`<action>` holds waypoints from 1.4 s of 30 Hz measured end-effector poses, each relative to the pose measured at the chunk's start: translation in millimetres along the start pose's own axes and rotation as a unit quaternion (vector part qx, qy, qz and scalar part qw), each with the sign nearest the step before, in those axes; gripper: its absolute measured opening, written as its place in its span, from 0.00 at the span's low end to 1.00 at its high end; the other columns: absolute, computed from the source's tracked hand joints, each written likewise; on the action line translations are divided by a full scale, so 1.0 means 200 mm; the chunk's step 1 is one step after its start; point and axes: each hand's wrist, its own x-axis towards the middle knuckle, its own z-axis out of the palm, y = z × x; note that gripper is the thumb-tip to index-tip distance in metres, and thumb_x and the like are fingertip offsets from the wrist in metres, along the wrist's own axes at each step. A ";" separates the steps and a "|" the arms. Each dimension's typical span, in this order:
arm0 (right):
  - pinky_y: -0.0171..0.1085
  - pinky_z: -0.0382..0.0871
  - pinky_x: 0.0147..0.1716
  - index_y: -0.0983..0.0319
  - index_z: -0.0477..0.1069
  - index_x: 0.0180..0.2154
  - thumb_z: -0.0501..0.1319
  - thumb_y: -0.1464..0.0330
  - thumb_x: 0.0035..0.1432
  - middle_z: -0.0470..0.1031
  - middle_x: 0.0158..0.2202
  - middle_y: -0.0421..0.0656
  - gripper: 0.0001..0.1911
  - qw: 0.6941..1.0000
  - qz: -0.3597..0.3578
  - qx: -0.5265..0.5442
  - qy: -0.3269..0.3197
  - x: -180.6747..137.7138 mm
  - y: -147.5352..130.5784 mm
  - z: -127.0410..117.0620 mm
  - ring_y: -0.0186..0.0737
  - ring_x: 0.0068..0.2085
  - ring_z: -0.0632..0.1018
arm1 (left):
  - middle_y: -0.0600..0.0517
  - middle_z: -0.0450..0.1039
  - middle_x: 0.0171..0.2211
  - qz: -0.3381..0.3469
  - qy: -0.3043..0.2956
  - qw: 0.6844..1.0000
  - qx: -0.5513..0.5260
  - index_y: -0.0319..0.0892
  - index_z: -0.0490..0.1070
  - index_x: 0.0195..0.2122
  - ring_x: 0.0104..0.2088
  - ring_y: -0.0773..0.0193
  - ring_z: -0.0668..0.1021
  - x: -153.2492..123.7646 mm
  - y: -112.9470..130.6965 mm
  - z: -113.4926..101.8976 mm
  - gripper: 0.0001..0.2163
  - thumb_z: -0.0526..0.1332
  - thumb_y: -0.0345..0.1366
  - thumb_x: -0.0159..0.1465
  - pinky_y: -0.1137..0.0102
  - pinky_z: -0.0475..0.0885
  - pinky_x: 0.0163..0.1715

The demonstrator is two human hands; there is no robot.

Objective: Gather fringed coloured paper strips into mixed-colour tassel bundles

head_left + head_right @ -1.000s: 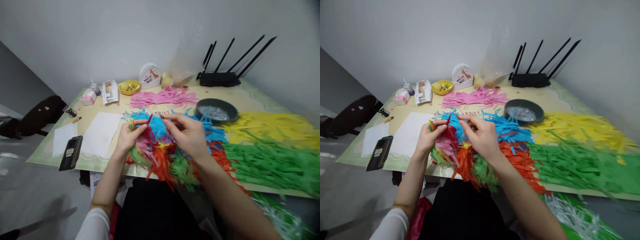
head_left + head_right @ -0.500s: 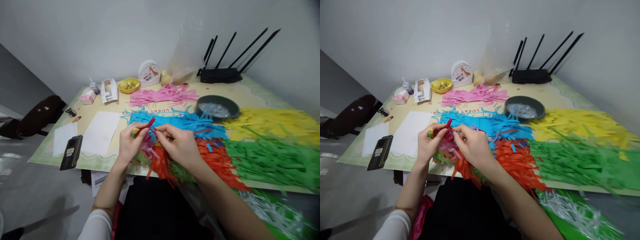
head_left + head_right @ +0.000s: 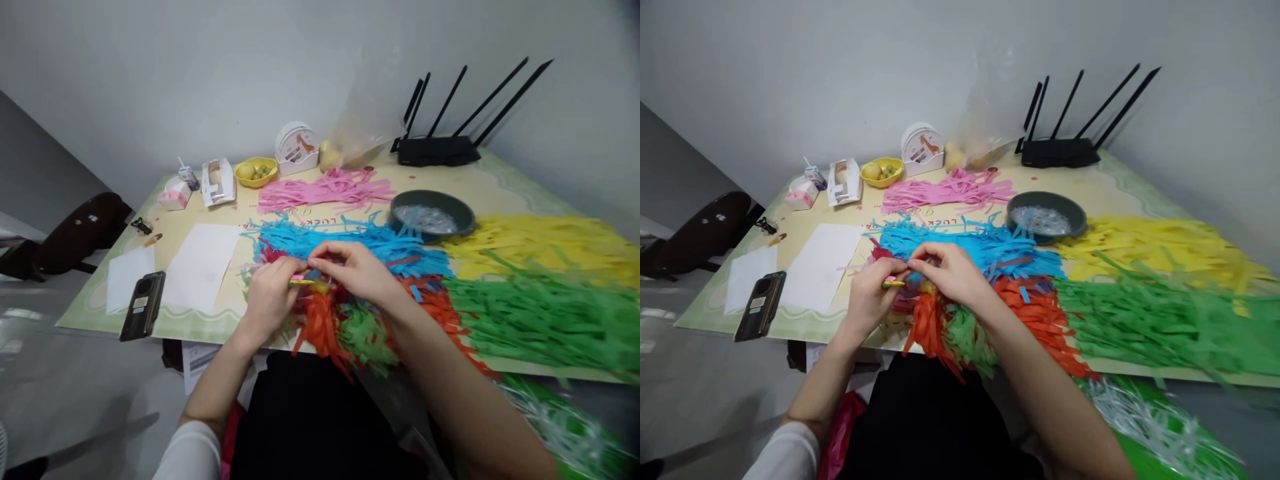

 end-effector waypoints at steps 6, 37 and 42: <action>0.31 0.55 0.17 0.59 0.66 0.33 0.62 0.56 0.58 0.71 0.29 0.38 0.13 0.957 -0.109 0.099 0.251 0.03 -0.06 -0.05 0.29 0.21 0.65 | 0.49 0.79 0.36 -0.100 -0.018 0.991 -0.089 0.43 0.77 0.37 0.38 0.59 0.79 0.04 -0.03 0.02 0.04 0.62 0.34 0.63 0.68 0.70 0.40; 0.33 0.62 0.24 0.63 0.75 0.46 0.59 0.63 0.62 0.71 0.22 0.37 0.14 0.979 -0.107 -0.085 0.151 -0.10 -0.11 0.05 0.33 0.22 0.70 | 0.48 0.81 0.31 -0.263 -0.025 0.857 -0.443 0.38 0.78 0.39 0.34 0.60 0.81 0.05 -0.04 -0.10 0.15 0.69 0.44 0.56 0.68 0.75 0.39; 0.32 0.59 0.21 0.64 0.77 0.43 0.59 0.66 0.62 0.69 0.19 0.36 0.11 0.975 -0.103 -0.160 0.115 -0.19 -0.13 0.12 0.31 0.19 0.68 | 0.46 0.82 0.35 -0.249 0.064 0.902 -0.348 0.38 0.78 0.42 0.38 0.58 0.82 0.03 0.01 -0.10 0.14 0.68 0.41 0.58 0.67 0.75 0.43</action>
